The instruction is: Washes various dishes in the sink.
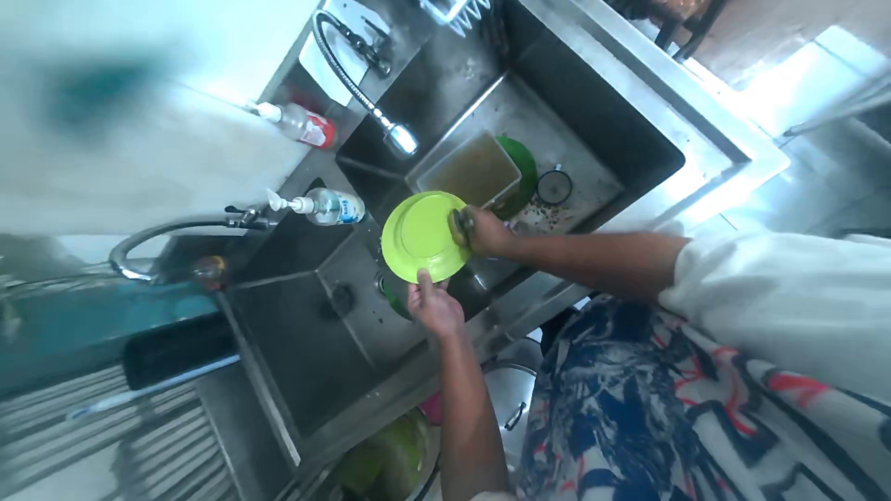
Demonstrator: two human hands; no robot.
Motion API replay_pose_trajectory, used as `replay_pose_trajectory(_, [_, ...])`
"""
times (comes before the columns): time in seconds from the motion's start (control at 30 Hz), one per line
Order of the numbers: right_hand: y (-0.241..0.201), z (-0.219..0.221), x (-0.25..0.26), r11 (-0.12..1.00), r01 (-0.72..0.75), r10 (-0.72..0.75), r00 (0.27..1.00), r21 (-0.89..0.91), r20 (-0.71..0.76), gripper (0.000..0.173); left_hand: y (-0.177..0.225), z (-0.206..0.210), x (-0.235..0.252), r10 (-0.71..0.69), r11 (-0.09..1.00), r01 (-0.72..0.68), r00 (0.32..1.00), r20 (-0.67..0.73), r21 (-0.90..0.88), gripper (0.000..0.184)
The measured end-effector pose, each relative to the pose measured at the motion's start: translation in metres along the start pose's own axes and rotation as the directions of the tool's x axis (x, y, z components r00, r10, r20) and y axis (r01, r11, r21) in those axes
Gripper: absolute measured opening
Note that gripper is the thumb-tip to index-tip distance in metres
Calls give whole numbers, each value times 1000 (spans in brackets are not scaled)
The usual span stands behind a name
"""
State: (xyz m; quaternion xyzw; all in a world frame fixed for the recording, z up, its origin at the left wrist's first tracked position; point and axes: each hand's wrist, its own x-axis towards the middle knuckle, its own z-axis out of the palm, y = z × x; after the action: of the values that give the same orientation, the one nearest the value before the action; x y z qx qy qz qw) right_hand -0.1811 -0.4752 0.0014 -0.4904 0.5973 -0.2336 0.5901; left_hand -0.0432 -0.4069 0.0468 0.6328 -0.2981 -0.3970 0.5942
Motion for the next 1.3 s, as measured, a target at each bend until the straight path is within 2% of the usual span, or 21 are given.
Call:
replay_pose_trajectory(0.07, [4,1,1,999,-29,30,999,35,-20,46,-1,-8,1,-16,1000,16,1000,15,3,19])
replay_pose_trajectory(0.17, [14,-23,48,999,-48,46,995,-12,-89,42,6,-20,-5,-20,1000,21,998,52,-17,20])
replay_pose_trajectory(0.3, [5,-46,98,981,95,-102,994,-172,-33,32,18,-25,-5,-11,996,18,997,80,-86,22])
replay_pose_trajectory(0.37, [2,-35,90,966,175,-181,983,-190,-16,28,22,-27,4,9,997,-4,998,65,-78,23])
replay_pose_trajectory(0.47, [-1,-8,38,956,250,-262,963,-155,-60,31,15,-29,18,17,1000,-15,996,83,-26,21])
replay_pose_trajectory(0.57, [-6,21,-5,942,295,-312,945,-159,-99,29,2,-27,21,-36,999,36,997,63,2,18])
replay_pose_trajectory(0.63, [-6,19,2,941,268,-293,950,-204,-103,28,0,-31,19,-71,997,69,994,88,26,18])
replay_pose_trajectory(0.77, [-7,-12,66,955,22,-72,984,-295,-161,27,7,-39,11,-50,998,42,986,159,53,19])
replay_pose_trajectory(0.83, [-18,-8,75,947,11,-60,988,-322,-143,27,4,-44,15,-32,999,24,983,179,44,19])
replay_pose_trajectory(0.9, [-34,12,63,922,179,-225,969,-344,-99,26,-1,-49,21,-54,998,47,982,180,45,18])
replay_pose_trajectory(1.0, [-55,64,34,773,541,-570,822,-333,13,19,-6,-57,32,-147,989,143,977,155,36,17])
replay_pose_trajectory(1.1, [-60,87,0,708,623,-639,766,-332,73,28,-7,-70,41,-191,981,191,971,145,16,18])
replay_pose_trajectory(1.2, [-45,83,-30,738,553,-603,798,-388,-9,28,-7,-83,45,-164,984,174,968,192,-40,19])
replay_pose_trajectory(1.27, [-27,69,-27,815,376,-486,858,-440,-166,28,-1,-94,48,-124,986,148,961,246,-80,19])
replay_pose_trajectory(1.3, [-22,57,-18,860,246,-378,895,-447,-236,26,1,-99,49,-106,987,134,957,270,-88,19])
